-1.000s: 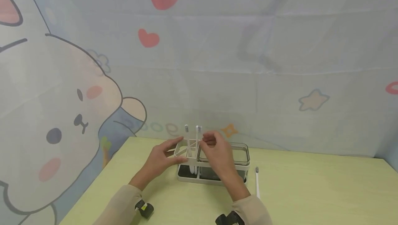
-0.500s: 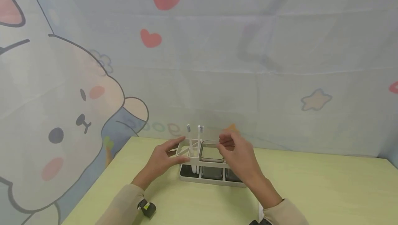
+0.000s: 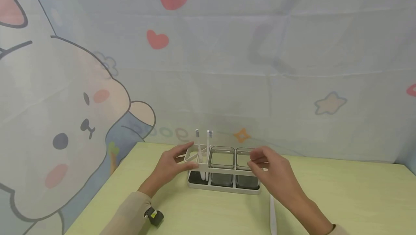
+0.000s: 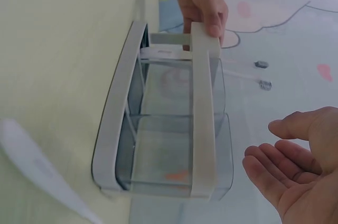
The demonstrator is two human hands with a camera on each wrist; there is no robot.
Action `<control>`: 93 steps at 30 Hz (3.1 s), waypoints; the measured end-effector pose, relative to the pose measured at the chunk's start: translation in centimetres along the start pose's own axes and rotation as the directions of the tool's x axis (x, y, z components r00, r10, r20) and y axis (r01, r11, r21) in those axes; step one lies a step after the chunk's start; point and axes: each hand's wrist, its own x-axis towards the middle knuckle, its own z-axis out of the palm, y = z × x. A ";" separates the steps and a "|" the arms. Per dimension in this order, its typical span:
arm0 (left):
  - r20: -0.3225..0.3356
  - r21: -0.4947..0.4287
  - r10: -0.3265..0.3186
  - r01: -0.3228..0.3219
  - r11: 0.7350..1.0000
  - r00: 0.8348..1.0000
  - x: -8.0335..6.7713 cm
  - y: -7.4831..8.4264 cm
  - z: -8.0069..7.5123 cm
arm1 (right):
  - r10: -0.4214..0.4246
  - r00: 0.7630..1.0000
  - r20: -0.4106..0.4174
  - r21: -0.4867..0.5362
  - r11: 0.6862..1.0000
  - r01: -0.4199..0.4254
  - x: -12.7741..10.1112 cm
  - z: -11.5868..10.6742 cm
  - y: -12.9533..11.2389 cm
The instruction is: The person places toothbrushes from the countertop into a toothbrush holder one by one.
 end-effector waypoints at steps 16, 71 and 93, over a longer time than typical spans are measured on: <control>0.002 -0.002 -0.009 0.009 1.000 1.000 -0.1 0.1 -0.1 | -0.018 0.999 -0.044 -0.083 0.996 0.015 -3.0 -0.8 2.2; -0.007 0.000 0.022 -0.022 1.000 1.000 0.1 -0.1 0.1 | 0.487 0.840 0.239 -0.058 0.871 -0.488 -5.1 0.3 9.8; -0.005 0.007 0.005 -0.005 1.000 1.000 0.1 -0.1 0.1 | 0.502 0.840 0.204 -0.183 0.863 -0.471 -5.2 0.1 9.2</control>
